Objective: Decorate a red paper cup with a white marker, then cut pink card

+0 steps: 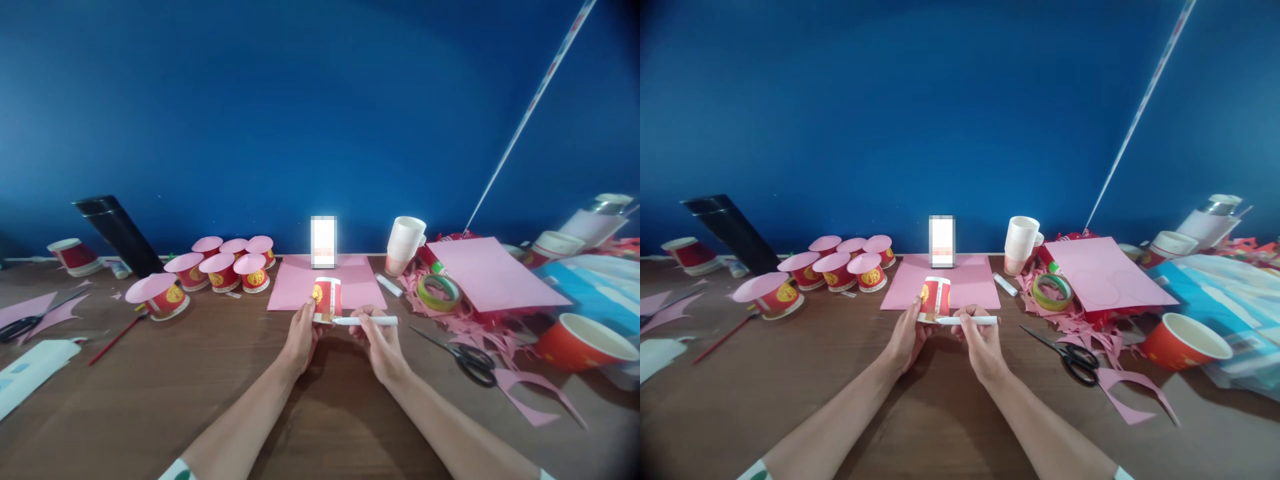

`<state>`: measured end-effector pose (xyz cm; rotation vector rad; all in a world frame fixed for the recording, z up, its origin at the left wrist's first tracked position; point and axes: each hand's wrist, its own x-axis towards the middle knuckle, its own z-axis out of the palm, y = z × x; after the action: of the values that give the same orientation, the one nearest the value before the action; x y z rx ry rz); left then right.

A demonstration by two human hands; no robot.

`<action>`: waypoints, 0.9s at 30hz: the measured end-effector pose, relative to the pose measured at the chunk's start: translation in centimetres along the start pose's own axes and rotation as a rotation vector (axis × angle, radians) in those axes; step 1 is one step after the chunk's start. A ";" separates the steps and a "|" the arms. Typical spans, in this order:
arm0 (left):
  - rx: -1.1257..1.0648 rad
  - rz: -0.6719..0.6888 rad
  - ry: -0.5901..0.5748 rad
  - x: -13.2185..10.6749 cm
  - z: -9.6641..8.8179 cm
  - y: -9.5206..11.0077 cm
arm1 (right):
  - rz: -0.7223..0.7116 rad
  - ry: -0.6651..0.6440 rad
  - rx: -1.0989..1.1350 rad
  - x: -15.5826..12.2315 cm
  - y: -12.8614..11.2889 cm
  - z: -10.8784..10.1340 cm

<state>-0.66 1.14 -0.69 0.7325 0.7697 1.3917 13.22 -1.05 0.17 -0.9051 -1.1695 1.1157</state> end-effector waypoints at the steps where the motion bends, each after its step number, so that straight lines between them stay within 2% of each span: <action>1: 0.001 0.004 -0.011 0.0 0.0 0.0 | 0.008 0.003 0.010 0.0 0.0 0.0; 5: 0.003 0.024 -0.055 0.0 -0.1 0.0 | 0.007 -0.017 0.000 0.0 -0.3 0.2; 11: 0.014 0.034 -0.037 0.1 -0.2 -0.1 | -0.040 -0.042 -0.088 -0.1 -0.7 0.2; 16: 0.024 0.018 -0.017 0.1 -0.2 -0.1 | -0.016 0.006 0.017 0.0 -0.1 0.1; 20: -0.001 0.018 -0.059 0.0 -0.3 0.0 | 0.033 0.050 0.083 0.2 0.3 0.1; 27: -0.042 -0.005 -0.026 -0.1 0.0 0.2 | 0.058 -0.015 0.083 0.2 0.3 0.1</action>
<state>-0.79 1.01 -0.51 0.7142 0.7191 1.3873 13.02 -0.82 -0.09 -0.8732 -1.1068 1.2107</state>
